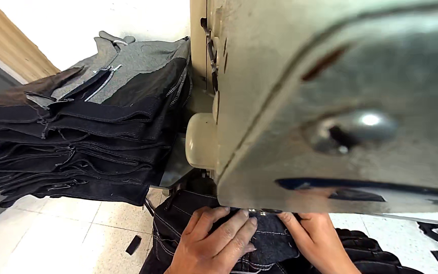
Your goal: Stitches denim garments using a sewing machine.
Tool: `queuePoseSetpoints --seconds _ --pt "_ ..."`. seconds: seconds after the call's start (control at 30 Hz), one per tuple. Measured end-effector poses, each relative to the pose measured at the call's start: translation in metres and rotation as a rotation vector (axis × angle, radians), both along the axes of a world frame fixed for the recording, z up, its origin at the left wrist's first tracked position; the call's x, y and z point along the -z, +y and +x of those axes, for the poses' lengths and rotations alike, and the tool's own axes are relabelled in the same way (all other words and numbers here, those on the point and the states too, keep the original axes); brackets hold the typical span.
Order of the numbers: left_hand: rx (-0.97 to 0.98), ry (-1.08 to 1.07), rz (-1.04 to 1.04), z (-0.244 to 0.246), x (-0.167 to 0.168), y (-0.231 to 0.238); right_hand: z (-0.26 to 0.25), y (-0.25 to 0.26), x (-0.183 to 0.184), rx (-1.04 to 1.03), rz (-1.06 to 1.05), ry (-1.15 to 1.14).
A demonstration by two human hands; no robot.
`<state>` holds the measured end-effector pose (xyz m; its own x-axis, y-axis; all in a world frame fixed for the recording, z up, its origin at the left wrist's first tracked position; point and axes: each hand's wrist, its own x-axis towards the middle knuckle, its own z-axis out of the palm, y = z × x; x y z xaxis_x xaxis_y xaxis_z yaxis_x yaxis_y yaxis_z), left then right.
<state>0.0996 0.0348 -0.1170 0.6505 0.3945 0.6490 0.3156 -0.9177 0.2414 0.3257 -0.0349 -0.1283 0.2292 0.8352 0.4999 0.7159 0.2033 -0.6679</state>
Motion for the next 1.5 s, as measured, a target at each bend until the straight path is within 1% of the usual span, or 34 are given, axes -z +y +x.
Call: queuePoseSetpoints --seconds 0.13,0.27,0.5,0.73,0.83,0.93,0.97,1.03,1.1,1.17,1.23,1.3,1.4,1.43,1.5 --pt "0.045 -0.043 -0.046 -0.003 -0.002 0.004 0.002 -0.002 -0.003 -0.025 0.007 -0.068" --pt "0.081 -0.094 -0.1 -0.005 0.004 0.009 0.004 -0.002 -0.005 -0.035 0.0 -0.14" --pt "0.095 -0.107 -0.186 -0.008 0.003 0.008 0.008 -0.004 -0.003 -0.036 -0.034 -0.158" --pt "0.102 -0.144 -0.207 -0.002 0.004 0.005 0.01 -0.007 -0.001 -0.015 -0.049 -0.173" --pt "0.144 -0.162 -0.333 -0.003 0.002 0.006 0.01 -0.007 0.001 -0.013 -0.061 -0.166" --pt "0.222 -0.2 -0.54 -0.011 -0.006 0.012 0.011 -0.008 0.003 -0.025 -0.087 -0.129" --pt "0.195 -0.226 -0.586 -0.014 -0.008 0.015 0.012 -0.008 0.004 -0.03 -0.098 -0.111" --pt "0.028 -0.266 -0.617 -0.014 -0.008 0.019 0.012 -0.008 0.005 -0.031 -0.112 -0.09" --pt "-0.103 -0.193 -0.701 -0.009 -0.011 0.023 0.011 -0.007 0.006 -0.031 -0.118 -0.088" --pt "-0.093 -0.074 -0.866 -0.003 -0.014 0.025 0.008 -0.006 0.007 -0.034 -0.116 -0.077" --pt "-0.024 -0.07 -0.934 0.001 -0.017 0.029 0.007 -0.005 0.009 -0.027 -0.093 -0.051" --pt "-0.008 -0.111 -0.844 0.003 -0.015 0.034 0.008 0.0 0.006 -0.003 -0.058 -0.002" --pt "-0.059 -0.133 -0.534 0.01 0.002 0.055 0.009 0.014 -0.008 0.085 -0.028 0.001" --pt "-0.047 -0.095 -0.482 0.01 0.003 0.062 0.01 0.019 -0.011 0.101 -0.031 0.008" --pt "0.009 -0.014 -0.457 0.007 -0.001 0.076 0.013 0.027 -0.016 0.089 -0.022 0.042"
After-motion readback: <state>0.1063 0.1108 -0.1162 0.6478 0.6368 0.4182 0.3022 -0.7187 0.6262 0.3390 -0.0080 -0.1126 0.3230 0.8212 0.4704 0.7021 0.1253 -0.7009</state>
